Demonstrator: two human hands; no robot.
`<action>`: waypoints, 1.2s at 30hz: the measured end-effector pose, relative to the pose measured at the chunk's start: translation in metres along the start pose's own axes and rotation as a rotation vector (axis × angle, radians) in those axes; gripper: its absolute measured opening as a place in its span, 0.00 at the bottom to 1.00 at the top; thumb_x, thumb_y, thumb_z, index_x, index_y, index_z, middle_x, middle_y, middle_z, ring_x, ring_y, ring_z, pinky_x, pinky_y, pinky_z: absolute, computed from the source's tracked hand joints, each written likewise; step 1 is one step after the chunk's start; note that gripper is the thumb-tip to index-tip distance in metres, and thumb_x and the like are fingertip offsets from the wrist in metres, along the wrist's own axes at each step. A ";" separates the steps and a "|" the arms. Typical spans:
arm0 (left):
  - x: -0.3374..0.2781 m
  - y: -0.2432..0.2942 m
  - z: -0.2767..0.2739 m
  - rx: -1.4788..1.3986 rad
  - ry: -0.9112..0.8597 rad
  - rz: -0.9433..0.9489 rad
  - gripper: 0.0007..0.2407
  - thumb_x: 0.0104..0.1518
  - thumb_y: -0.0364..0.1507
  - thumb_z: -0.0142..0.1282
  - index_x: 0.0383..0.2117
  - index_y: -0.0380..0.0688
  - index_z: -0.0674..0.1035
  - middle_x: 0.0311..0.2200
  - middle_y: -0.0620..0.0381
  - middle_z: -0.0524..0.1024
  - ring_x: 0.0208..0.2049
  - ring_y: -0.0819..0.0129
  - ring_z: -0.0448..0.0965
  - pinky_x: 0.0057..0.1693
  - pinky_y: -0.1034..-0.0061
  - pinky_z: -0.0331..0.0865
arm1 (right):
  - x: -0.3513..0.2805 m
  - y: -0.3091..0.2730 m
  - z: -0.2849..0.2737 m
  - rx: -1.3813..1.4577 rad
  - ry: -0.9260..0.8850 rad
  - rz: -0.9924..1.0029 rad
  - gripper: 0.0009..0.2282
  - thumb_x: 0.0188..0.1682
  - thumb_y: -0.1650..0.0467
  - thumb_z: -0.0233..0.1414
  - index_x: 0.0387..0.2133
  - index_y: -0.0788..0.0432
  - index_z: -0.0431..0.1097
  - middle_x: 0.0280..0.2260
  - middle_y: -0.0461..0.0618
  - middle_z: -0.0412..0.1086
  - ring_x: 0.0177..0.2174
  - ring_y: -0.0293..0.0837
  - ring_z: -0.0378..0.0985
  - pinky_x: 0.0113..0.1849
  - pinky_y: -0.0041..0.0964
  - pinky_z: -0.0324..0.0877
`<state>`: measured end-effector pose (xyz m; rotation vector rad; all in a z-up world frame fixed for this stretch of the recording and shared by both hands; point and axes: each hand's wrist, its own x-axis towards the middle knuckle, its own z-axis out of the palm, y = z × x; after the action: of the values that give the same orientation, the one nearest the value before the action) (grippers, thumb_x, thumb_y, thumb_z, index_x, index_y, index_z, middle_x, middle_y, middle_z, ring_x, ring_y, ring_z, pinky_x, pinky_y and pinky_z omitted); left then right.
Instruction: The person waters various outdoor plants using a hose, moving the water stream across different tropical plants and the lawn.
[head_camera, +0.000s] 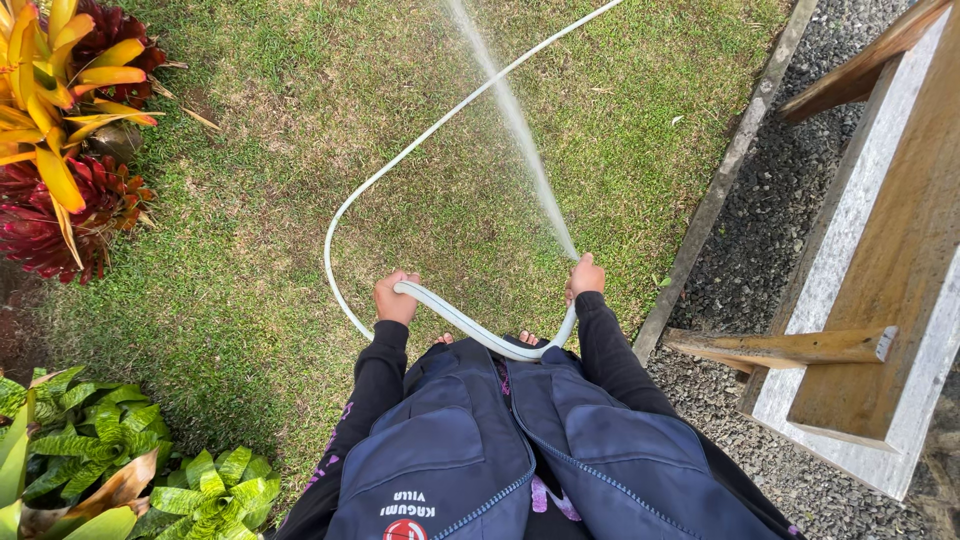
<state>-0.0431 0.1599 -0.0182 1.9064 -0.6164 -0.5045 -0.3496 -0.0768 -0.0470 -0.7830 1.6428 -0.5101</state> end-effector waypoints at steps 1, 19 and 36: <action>0.000 0.002 0.000 -0.002 0.002 -0.007 0.16 0.55 0.29 0.63 0.13 0.40 0.69 0.12 0.62 0.63 0.19 0.76 0.60 0.28 0.72 0.60 | 0.001 0.000 -0.001 0.022 0.018 0.022 0.25 0.57 0.54 0.35 0.23 0.64 0.64 0.11 0.51 0.58 0.08 0.45 0.59 0.13 0.47 0.58; 0.009 0.005 0.004 0.058 -0.025 0.024 0.14 0.54 0.28 0.64 0.15 0.39 0.71 0.13 0.59 0.66 0.19 0.72 0.61 0.30 0.71 0.61 | 0.002 0.002 -0.021 0.103 0.213 0.081 0.27 0.57 0.54 0.34 0.18 0.64 0.60 0.11 0.53 0.59 0.09 0.49 0.61 0.13 0.51 0.60; 0.005 0.003 -0.001 0.011 -0.018 0.022 0.16 0.55 0.29 0.63 0.15 0.40 0.68 0.14 0.60 0.62 0.20 0.74 0.58 0.30 0.72 0.59 | 0.001 0.000 -0.012 0.041 0.163 0.074 0.26 0.57 0.55 0.33 0.18 0.62 0.59 0.11 0.53 0.58 0.09 0.49 0.60 0.14 0.52 0.61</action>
<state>-0.0390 0.1563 -0.0155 1.9053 -0.6527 -0.5058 -0.3609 -0.0781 -0.0452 -0.6615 1.7993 -0.5659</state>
